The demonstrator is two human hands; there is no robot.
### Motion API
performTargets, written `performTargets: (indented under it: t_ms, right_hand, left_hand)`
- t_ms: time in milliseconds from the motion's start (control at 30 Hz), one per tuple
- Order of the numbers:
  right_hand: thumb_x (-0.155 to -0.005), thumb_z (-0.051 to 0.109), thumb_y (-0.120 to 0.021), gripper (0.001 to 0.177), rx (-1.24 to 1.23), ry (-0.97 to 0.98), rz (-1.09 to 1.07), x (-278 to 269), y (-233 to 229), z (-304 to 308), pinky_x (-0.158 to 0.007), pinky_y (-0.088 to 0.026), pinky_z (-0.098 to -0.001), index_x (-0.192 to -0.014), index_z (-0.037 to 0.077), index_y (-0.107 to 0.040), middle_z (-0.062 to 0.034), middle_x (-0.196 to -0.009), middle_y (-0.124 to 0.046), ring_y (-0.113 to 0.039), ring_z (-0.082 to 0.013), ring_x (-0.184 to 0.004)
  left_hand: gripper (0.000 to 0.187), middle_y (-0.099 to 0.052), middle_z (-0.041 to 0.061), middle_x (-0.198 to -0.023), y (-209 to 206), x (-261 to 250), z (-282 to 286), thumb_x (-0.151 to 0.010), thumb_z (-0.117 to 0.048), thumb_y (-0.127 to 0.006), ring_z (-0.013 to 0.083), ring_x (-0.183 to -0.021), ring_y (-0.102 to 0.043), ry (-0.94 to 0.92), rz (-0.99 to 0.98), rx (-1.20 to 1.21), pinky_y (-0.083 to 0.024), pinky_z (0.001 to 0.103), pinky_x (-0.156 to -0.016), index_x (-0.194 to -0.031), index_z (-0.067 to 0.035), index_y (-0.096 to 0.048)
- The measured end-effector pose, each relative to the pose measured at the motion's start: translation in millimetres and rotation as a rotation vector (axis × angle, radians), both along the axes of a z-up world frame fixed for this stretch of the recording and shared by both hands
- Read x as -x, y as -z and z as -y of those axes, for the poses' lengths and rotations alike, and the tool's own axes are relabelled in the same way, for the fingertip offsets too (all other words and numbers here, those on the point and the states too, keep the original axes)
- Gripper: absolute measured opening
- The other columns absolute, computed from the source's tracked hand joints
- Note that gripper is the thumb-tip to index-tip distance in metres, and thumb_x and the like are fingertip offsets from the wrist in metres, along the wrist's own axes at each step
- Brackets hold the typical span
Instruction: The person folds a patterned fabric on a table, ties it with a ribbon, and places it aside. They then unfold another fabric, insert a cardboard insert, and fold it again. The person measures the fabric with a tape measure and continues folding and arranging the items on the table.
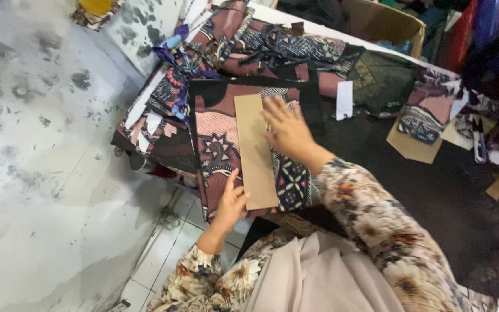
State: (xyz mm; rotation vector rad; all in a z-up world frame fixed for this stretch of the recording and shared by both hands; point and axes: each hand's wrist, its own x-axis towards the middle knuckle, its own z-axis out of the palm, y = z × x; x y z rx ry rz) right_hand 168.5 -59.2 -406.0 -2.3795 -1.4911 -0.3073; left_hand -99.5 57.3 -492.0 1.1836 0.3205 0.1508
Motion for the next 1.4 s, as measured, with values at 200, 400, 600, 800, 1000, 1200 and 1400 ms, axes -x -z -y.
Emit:
performTargets:
  t_ms: [200, 400, 600, 800, 1000, 1200, 1400]
  right_hand:
    - [-0.101, 0.051, -0.052, 0.068, 0.121, -0.004, -0.147, 10.9, 32.7, -74.1, -0.120, -0.024, -0.0599, -0.153, 0.008, -0.046, -0.0104, -0.164, -0.035, -0.031, -0.0315, -0.152]
    - [-0.099, 0.054, -0.049, 0.071, 0.173, 0.014, -0.128, -10.1, 44.5, -98.1, -0.118, -0.022, -0.0578, -0.153, 0.009, -0.043, -0.0127, -0.163, -0.037, -0.031, -0.0328, -0.150]
    - [-0.099, 0.053, -0.051, 0.070, 0.134, -0.005, -0.103, -16.3, 38.6, -105.6, -0.119, -0.023, -0.0572, -0.154, 0.010, -0.044, -0.0116, -0.163, -0.038, -0.033, -0.0317, -0.150]
    - [-0.098, 0.051, -0.054, 0.069, 0.117, 0.000, -0.115, -18.0, 31.3, -107.4, -0.119, -0.025, -0.0560, -0.152, 0.010, -0.047, -0.0106, -0.161, -0.041, -0.035, -0.0310, -0.149]
    - [-0.098, 0.049, -0.056, 0.067, 0.099, 0.011, -0.086, -14.7, 24.2, -108.2, -0.118, -0.026, -0.0560, -0.151, 0.009, -0.048, -0.0112, -0.160, -0.042, -0.035, -0.0311, -0.149]
    - [-0.098, 0.048, -0.056, 0.066, 0.100, 0.016, -0.119, -13.9, 24.4, -108.0, -0.119, -0.026, -0.0556, -0.151, 0.009, -0.048, -0.0107, -0.161, -0.042, -0.035, -0.0305, -0.150]
    - [-0.097, 0.049, -0.057, 0.067, 0.091, 0.018, -0.131, -16.1, 24.6, -109.0, -0.120, -0.024, -0.0543, -0.152, 0.011, -0.048, -0.0098, -0.161, -0.041, -0.034, -0.0300, -0.150]
  left_hand:
    - [0.077, -0.064, 0.011, -0.113, -40.9, 4.1, -2.0, -0.093, 0.002, -0.065, 0.0130, -0.084, -0.059, 0.081, -0.085, -0.195, -0.049, 0.028, -0.072, -0.160, -0.012, -0.029]
    - [0.061, -0.060, 0.017, -0.123, -94.6, 10.6, -20.2, -0.082, -0.017, -0.077, 0.0346, -0.109, -0.061, 0.209, -0.063, -1.054, -0.049, 0.045, -0.095, -0.139, -0.010, -0.058]
    - [0.039, -0.055, 0.019, -0.146, -87.8, -8.1, -32.7, -0.087, -0.018, -0.071, 0.0405, -0.136, -0.050, 0.058, 0.243, -1.354, -0.036, 0.053, -0.113, -0.126, -0.014, -0.070]
    - [0.034, -0.059, 0.012, -0.148, -61.1, -12.1, -39.6, -0.095, -0.021, -0.067, 0.0340, -0.142, -0.051, 0.144, 0.307, -1.332, -0.033, 0.053, -0.119, -0.128, -0.014, -0.070]
    - [0.035, -0.062, 0.011, -0.144, -60.6, -13.5, -43.4, -0.097, -0.026, -0.067, 0.0303, -0.139, -0.054, 0.146, 0.306, -1.333, -0.036, 0.050, -0.115, -0.129, -0.012, -0.070]
    - [0.035, -0.063, 0.010, -0.145, -61.2, -14.6, -44.2, -0.100, -0.029, -0.064, 0.0284, -0.139, -0.054, 0.130, 0.303, -1.358, -0.036, 0.048, -0.116, -0.130, -0.013, -0.070]
    - [0.036, -0.062, 0.009, -0.146, -59.6, -15.6, -43.7, -0.100, -0.031, -0.063, 0.0279, -0.140, -0.054, 0.127, 0.305, -1.390, -0.036, 0.048, -0.116, -0.131, -0.014, -0.069]
